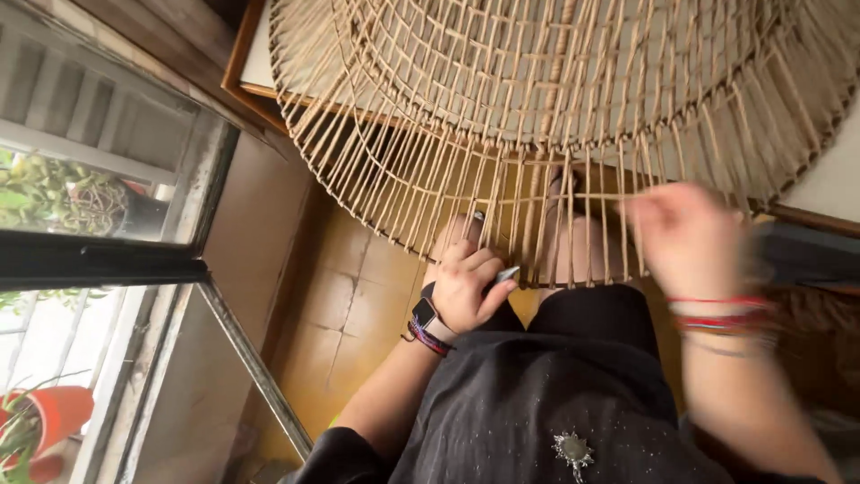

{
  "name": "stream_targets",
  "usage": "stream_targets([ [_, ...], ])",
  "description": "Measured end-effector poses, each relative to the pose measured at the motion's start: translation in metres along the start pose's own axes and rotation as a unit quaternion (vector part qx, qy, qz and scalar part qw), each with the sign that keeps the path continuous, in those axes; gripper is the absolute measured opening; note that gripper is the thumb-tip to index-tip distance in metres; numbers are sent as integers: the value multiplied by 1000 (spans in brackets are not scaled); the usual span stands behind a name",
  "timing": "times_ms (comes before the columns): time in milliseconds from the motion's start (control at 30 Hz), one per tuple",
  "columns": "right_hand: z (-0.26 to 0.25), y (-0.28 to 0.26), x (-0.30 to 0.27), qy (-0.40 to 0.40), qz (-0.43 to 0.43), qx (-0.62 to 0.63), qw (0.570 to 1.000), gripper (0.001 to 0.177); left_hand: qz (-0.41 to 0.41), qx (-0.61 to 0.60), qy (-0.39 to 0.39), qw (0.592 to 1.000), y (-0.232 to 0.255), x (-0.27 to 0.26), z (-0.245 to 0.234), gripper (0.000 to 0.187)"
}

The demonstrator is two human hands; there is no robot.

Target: Weaving rattan strips into a circular furniture frame and trimming the ends with snips

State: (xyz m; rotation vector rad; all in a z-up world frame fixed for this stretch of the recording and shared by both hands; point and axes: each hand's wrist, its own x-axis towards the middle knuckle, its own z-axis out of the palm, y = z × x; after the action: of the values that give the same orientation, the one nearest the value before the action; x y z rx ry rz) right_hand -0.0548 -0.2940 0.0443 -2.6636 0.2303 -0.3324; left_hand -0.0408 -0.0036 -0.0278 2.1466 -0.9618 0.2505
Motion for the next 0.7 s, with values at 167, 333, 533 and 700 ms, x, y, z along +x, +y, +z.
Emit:
stream_targets([
  [167, 23, 22, 0, -14, -50, 74, 996, 19, -59, -115, 77, 989, 0, -4, 0, 53],
  [333, 29, 40, 5, -12, -55, 37, 998, 16, -67, -133, 98, 984, -5, -6, 10, 42],
  [533, 43, 8, 22, 15, -172, 13, 985, 54, -83, -37, 81, 993, -6, -5, 17, 35],
  [700, 48, 15, 29, -50, -81, 399, 912, 50, -86, -45, 85, 992, -6, -6, 16, 36],
])
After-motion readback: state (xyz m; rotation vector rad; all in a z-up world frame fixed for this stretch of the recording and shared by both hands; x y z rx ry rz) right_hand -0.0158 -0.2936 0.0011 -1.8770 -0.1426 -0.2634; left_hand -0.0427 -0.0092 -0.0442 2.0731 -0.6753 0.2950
